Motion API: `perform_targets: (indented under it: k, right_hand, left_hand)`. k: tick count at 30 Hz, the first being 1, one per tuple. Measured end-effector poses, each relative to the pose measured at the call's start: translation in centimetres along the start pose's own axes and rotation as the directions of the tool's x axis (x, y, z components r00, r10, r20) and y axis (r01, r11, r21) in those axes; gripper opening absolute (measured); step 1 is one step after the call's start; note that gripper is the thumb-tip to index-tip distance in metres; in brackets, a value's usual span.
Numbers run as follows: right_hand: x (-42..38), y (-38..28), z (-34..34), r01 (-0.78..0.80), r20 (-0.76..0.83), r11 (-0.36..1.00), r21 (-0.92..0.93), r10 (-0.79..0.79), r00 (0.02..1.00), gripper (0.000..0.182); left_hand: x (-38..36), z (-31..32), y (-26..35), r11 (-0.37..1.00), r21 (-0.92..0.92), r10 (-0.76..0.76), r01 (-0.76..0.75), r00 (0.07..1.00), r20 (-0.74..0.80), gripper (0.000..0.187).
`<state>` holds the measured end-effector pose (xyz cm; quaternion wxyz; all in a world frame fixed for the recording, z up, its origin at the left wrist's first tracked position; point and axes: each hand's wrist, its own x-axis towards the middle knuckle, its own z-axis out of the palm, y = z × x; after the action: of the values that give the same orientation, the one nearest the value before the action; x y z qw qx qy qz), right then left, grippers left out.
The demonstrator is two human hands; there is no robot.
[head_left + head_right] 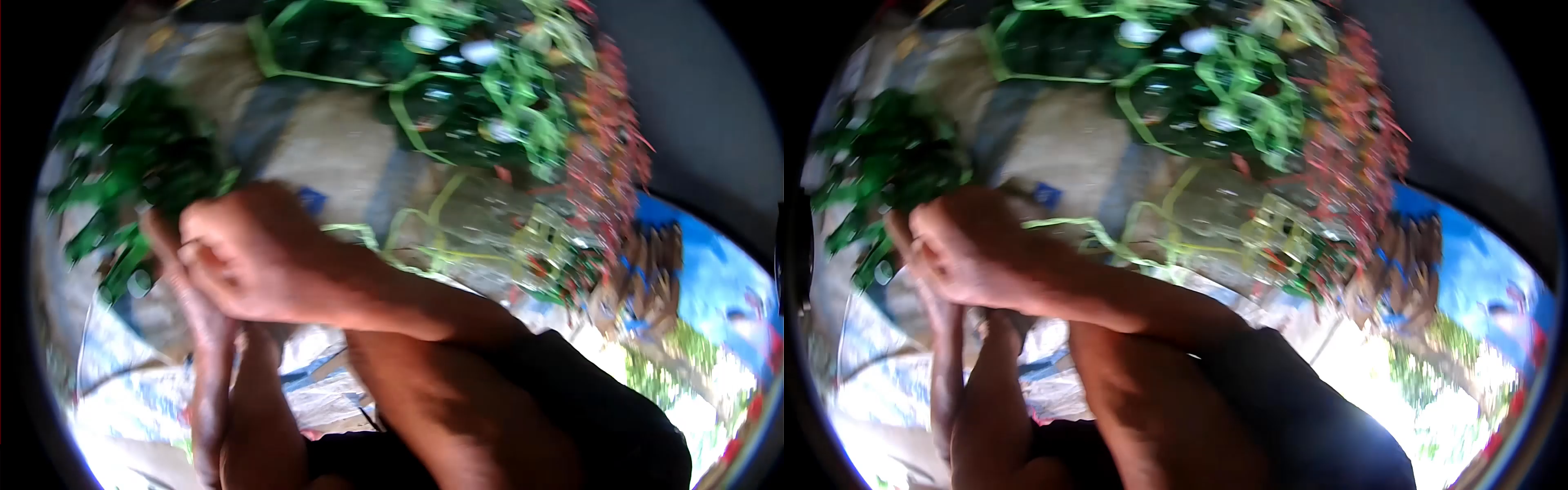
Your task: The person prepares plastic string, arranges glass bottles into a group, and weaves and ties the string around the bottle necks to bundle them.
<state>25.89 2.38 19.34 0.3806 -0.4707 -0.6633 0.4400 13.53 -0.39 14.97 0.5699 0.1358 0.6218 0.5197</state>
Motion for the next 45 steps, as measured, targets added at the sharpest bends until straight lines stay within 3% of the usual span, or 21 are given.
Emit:
perform_targets:
  k: [1,3,4,6,7,9,14,18,22,26,32,39,45]
  right_hand:
    - [0.1,-0.3,-0.3,-0.046,0.024,0.998,0.046,0.045,0.999,0.016]
    - [0.5,-0.8,-1.0,-0.167,0.154,0.977,0.131,0.147,0.977,0.012]
    - [0.5,-0.5,-0.8,-0.162,0.134,0.976,0.144,0.143,0.981,0.01]
    - [1.7,-1.9,-1.9,-0.209,0.193,0.977,0.048,0.196,0.961,0.007]
    - [2.1,-1.6,-2.0,-0.155,0.187,0.988,0.022,0.149,0.971,0.007]
    - [2.6,-1.3,-1.7,-0.024,0.124,1.0,0.007,0.022,0.992,0.006]
    - [3.7,-2.5,-2.0,-0.078,0.193,0.996,-0.042,0.084,0.978,0.003]
    - [4.3,-2.8,-1.7,-0.05,0.234,0.995,-0.085,0.069,0.97,0.003]
    - [5.0,-3.5,-1.8,-0.031,0.303,0.983,-0.182,0.086,0.949,0.004]
    - [6.8,-4.0,-1.7,0.37,0.434,0.876,-0.309,-0.216,0.874,0.009]
    - [9.7,-5.3,-1.5,0.633,0.602,0.694,-0.344,-0.354,0.716,0.014]
    - [11.6,-6.3,-0.6,0.702,0.664,0.63,-0.334,-0.371,0.649,0.012]
    - [12.9,-5.5,-0.2,0.673,0.666,0.675,-0.304,-0.354,0.656,0.01]
  left_hand:
    - [-0.1,0.0,0.0,0.999,0.01,0.046,-0.046,0.999,-0.001,0.059]
    - [1.0,-1.1,-0.8,0.972,0.153,0.157,-0.181,0.975,0.156,0.06]
    - [1.6,-1.7,-1.2,0.944,0.206,0.21,-0.259,0.95,0.232,0.062]
    - [1.7,-1.7,-1.3,0.76,0.411,0.408,-0.503,0.862,0.301,0.072]
    - [1.6,-1.2,-1.0,0.575,0.476,0.562,-0.665,0.744,0.36,0.077]
    - [1.5,-0.9,-0.8,0.579,0.489,0.565,-0.653,0.753,0.336,0.07]
    - [1.0,-1.1,0.4,0.565,0.554,0.527,-0.612,0.784,0.328,0.065]
    - [1.0,-1.1,0.5,0.668,0.478,0.487,-0.57,0.821,0.299,0.063]
    - [1.7,-1.3,0.0,0.614,0.453,0.559,-0.646,0.761,0.328,0.064]
    - [1.5,-1.3,0.3,0.585,0.467,0.578,-0.663,0.745,0.334,0.065]
    - [1.5,-1.5,0.4,0.566,0.484,0.596,-0.667,0.737,0.318,0.062]
    - [1.5,-1.5,0.5,0.556,0.513,0.592,-0.654,0.745,0.308,0.057]
    - [0.9,-1.4,1.7,0.514,0.602,0.567,-0.61,0.769,0.295,0.054]
